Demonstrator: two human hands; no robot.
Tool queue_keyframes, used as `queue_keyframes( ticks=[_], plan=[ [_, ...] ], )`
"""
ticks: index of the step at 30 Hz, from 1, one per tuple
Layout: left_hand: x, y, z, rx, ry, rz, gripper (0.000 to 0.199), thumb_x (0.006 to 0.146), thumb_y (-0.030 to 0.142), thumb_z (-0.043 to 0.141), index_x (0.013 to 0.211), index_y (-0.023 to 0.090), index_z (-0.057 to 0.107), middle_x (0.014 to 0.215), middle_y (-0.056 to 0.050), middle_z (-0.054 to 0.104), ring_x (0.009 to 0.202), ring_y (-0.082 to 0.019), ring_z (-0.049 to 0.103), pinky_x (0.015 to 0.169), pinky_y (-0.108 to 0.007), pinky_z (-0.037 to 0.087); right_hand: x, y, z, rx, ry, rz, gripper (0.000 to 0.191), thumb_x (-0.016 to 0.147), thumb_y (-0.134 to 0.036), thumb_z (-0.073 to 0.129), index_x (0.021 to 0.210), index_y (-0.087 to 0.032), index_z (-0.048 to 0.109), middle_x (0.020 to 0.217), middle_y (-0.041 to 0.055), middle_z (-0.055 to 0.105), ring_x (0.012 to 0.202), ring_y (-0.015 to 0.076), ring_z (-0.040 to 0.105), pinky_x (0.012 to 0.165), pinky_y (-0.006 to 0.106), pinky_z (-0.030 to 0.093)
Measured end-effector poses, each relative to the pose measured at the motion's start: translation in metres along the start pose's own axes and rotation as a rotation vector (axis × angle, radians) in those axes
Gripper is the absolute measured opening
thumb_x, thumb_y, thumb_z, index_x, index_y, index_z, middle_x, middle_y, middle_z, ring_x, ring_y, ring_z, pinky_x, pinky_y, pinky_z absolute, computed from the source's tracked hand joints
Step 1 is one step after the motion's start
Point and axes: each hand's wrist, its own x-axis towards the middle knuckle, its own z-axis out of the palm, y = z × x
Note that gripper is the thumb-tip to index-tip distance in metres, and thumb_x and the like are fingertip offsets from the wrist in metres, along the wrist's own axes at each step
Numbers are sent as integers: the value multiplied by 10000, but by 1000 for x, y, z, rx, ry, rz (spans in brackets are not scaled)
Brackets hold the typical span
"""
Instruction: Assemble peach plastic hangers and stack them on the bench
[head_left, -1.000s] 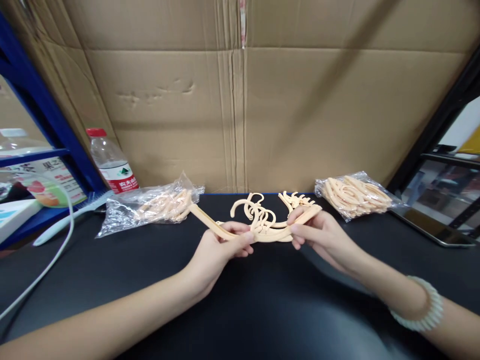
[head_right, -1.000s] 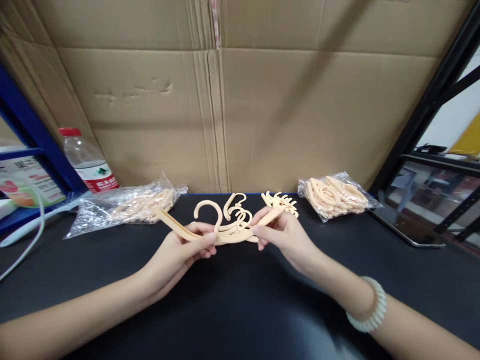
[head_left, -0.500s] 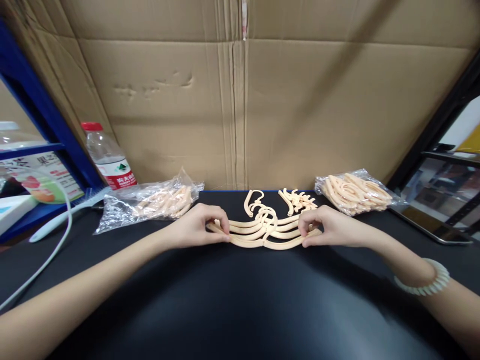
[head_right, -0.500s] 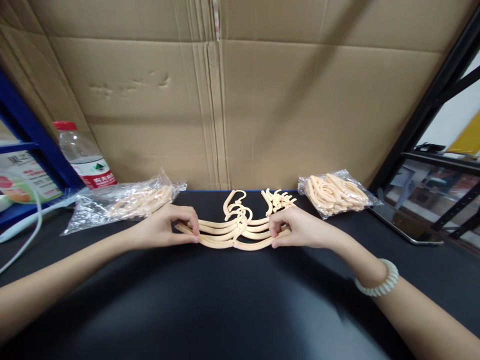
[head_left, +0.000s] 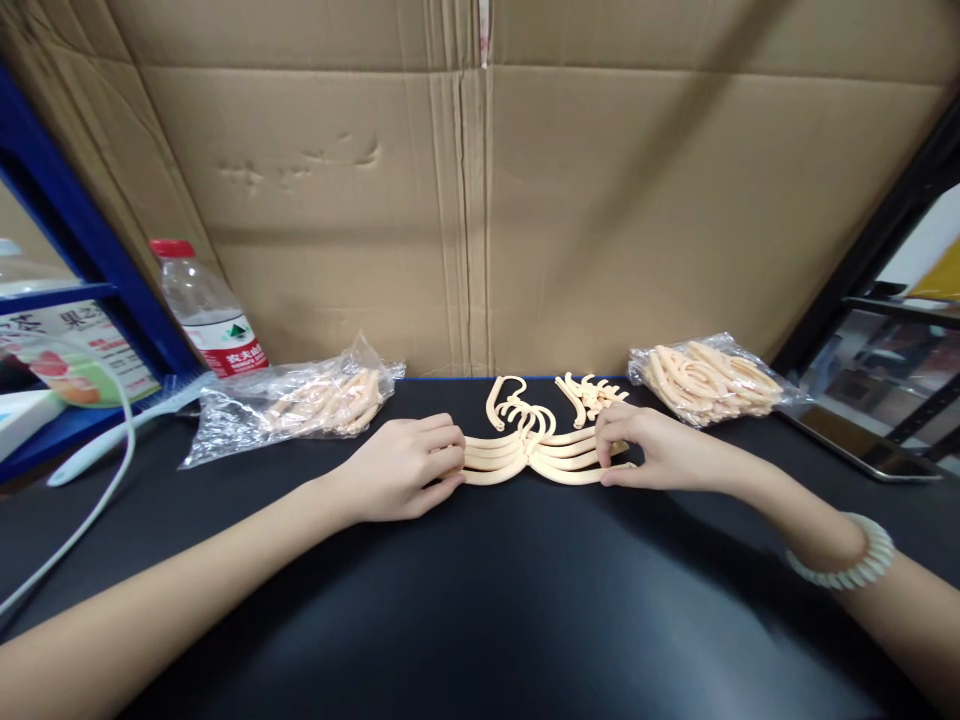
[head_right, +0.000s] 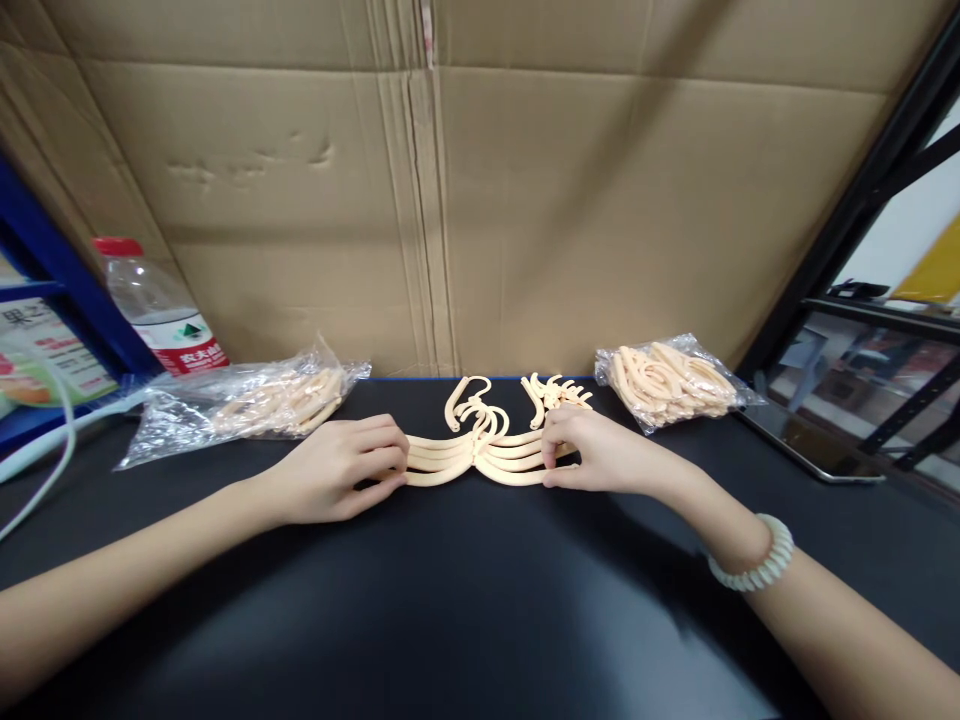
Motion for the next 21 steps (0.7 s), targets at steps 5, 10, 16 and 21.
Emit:
queue_keyframes(
  ticks=[5, 10, 16, 21],
  plan=[
    [1, 1, 0, 99, -2, 28, 252, 932, 180, 383, 823, 155, 609, 815, -80, 621, 786, -191, 550, 662, -286, 440, -2, 2, 0, -39, 4, -2, 79, 772, -198, 662, 706, -182, 623, 800, 32, 569, 779, 182, 541, 727, 306, 417],
    [0, 0, 5, 195, -2, 1, 269, 947, 188, 376, 827, 149, 613, 813, -80, 621, 773, -189, 557, 650, -283, 439, -2, 4, 1, -61, 42, 18, 48, 766, -157, 639, 737, -181, 609, 820, 33, 583, 798, 186, 544, 727, 300, 408],
    [-1, 1, 11, 264, 10, -31, 265, 947, 198, 390, 814, 141, 611, 838, -84, 630, 768, -189, 576, 671, -287, 453, -3, 2, 4, -122, 75, 39, 75, 773, -127, 610, 740, -182, 572, 806, 32, 584, 793, 188, 533, 721, 302, 402],
    [-4, 2, 14, 265, 87, -43, 198, 916, 178, 436, 824, 143, 609, 851, -78, 641, 763, -187, 593, 659, -278, 453, -3, -1, 1, -140, 88, 35, 86, 786, -203, 656, 766, -185, 575, 836, 45, 597, 812, 200, 539, 723, 309, 415]
  ],
)
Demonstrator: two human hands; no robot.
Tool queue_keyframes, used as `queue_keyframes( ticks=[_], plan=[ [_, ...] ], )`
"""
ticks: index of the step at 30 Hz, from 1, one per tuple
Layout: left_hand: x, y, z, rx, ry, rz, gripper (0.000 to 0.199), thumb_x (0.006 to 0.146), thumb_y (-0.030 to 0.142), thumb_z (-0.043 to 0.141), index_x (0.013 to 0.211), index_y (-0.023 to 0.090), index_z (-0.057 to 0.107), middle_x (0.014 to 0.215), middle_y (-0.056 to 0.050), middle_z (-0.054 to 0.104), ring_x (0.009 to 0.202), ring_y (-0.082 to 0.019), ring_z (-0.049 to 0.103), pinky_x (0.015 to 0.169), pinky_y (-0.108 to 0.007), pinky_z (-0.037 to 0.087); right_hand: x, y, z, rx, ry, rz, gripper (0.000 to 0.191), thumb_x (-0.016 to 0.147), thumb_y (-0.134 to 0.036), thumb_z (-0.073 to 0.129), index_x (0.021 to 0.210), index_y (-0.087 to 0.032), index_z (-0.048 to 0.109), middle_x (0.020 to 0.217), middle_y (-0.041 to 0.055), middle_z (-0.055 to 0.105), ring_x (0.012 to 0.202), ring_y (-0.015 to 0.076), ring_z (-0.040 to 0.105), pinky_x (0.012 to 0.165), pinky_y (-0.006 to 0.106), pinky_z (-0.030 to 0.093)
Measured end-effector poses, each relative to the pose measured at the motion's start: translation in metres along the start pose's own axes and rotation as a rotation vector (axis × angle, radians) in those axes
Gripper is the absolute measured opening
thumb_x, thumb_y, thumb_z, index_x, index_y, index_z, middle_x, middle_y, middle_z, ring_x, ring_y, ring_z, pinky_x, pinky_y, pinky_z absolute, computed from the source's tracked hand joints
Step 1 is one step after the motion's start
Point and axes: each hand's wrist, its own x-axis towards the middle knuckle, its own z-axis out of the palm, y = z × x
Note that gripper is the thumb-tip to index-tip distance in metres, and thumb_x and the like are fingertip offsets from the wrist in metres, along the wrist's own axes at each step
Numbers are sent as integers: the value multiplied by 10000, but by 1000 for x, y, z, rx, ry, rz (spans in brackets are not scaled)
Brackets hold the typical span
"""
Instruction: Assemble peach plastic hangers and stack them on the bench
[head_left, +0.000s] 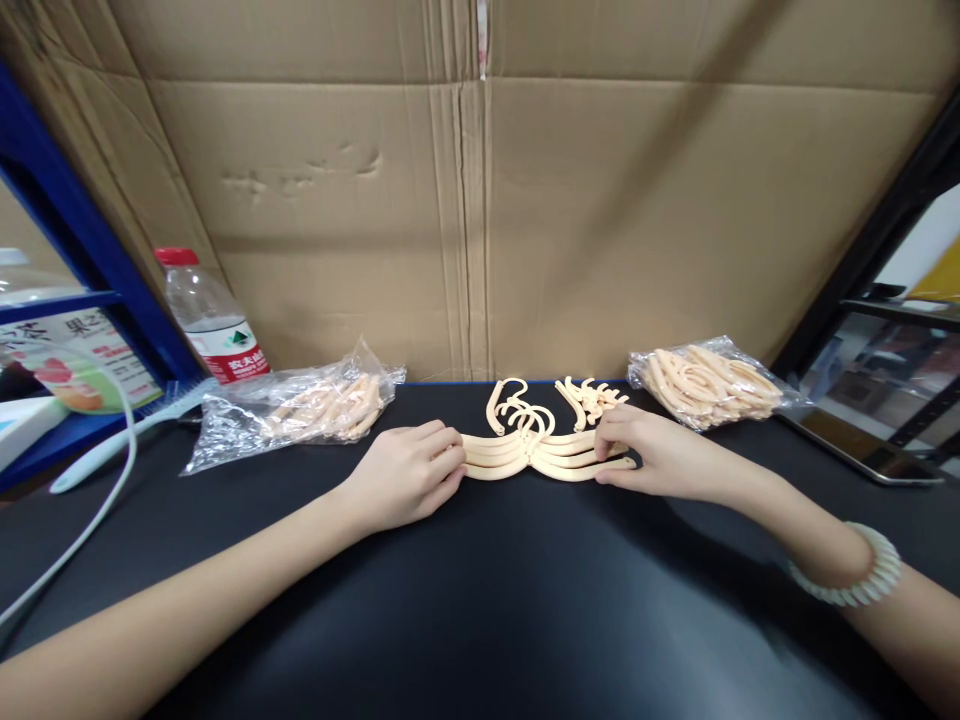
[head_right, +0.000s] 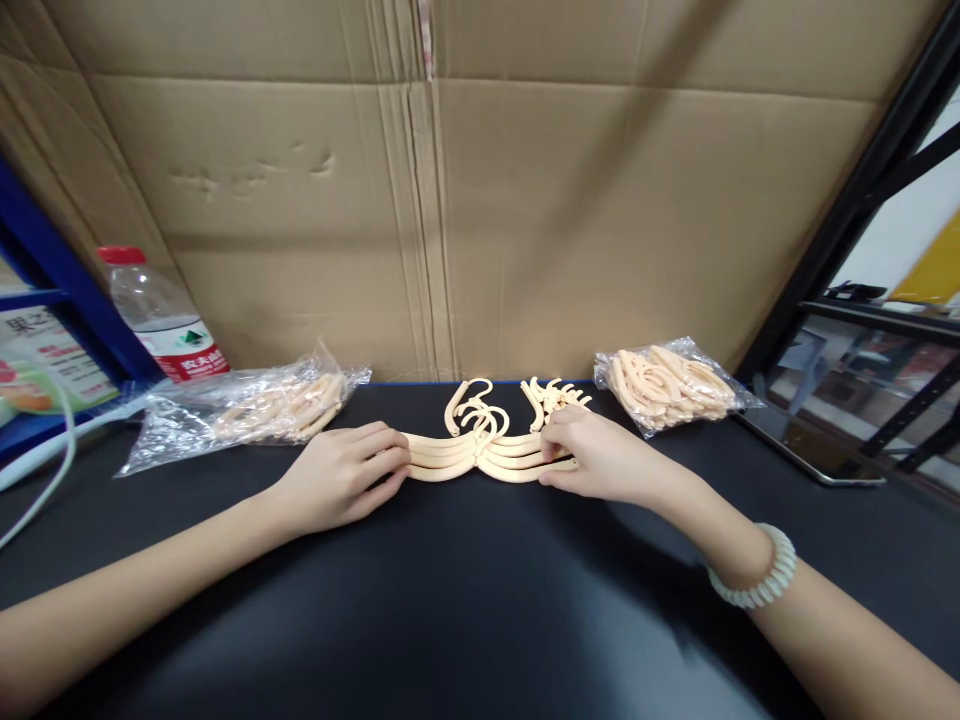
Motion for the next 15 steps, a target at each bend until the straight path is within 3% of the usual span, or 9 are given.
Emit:
queue_keyframes(
  ticks=[4, 6, 8, 10, 12, 15],
  plan=[
    [-1, 1, 4, -57, 105, -6, 132, 888, 168, 484, 843, 148, 606, 862, -66, 644, 772, -180, 603, 656, -265, 464, -1, -14, 5, 86, 97, -30, 78, 864, -249, 592, 815, -188, 584, 838, 50, 615, 817, 201, 561, 737, 318, 435],
    [-1, 2, 6, -88, 155, -4, 107, 875, 163, 505, 843, 156, 606, 850, -59, 644, 759, -172, 602, 646, -254, 466, -3, -34, 9, 168, 204, -78, 54, 890, -219, 545, 899, -191, 591, 876, 55, 624, 823, 193, 574, 746, 312, 452],
    [-1, 3, 6, -120, 193, -7, 84, 861, 153, 526, 837, 161, 606, 836, -55, 646, 737, -165, 597, 634, -247, 464, -5, -62, 8, 274, 277, -167, 148, 882, -173, 541, 1023, -198, 578, 950, 56, 630, 854, 177, 586, 777, 294, 471],
    [-1, 3, 7, -159, 223, -23, 73, 848, 136, 538, 831, 163, 604, 825, -52, 647, 724, -161, 593, 627, -243, 463, -7, -95, 1, 362, 224, -311, 249, 864, -111, 538, 1100, -189, 552, 987, 49, 633, 892, 155, 592, 826, 259, 476],
    [-2, 2, 7, -201, 246, -55, 77, 843, 123, 539, 827, 163, 603, 820, -49, 645, 726, -159, 594, 632, -240, 466, -7, -122, -9, 392, 92, -525, 244, 895, -102, 527, 1131, -162, 544, 1019, 47, 655, 951, 131, 594, 886, 208, 457],
    [-3, 1, 10, -239, 257, -113, 84, 850, 127, 532, 828, 159, 606, 826, -52, 634, 732, -156, 597, 640, -238, 472, -16, -140, -10, 369, -71, -724, 202, 976, -149, 445, 1153, -159, 543, 1008, 9, 677, 941, 64, 608, 885, 96, 427]
  ],
)
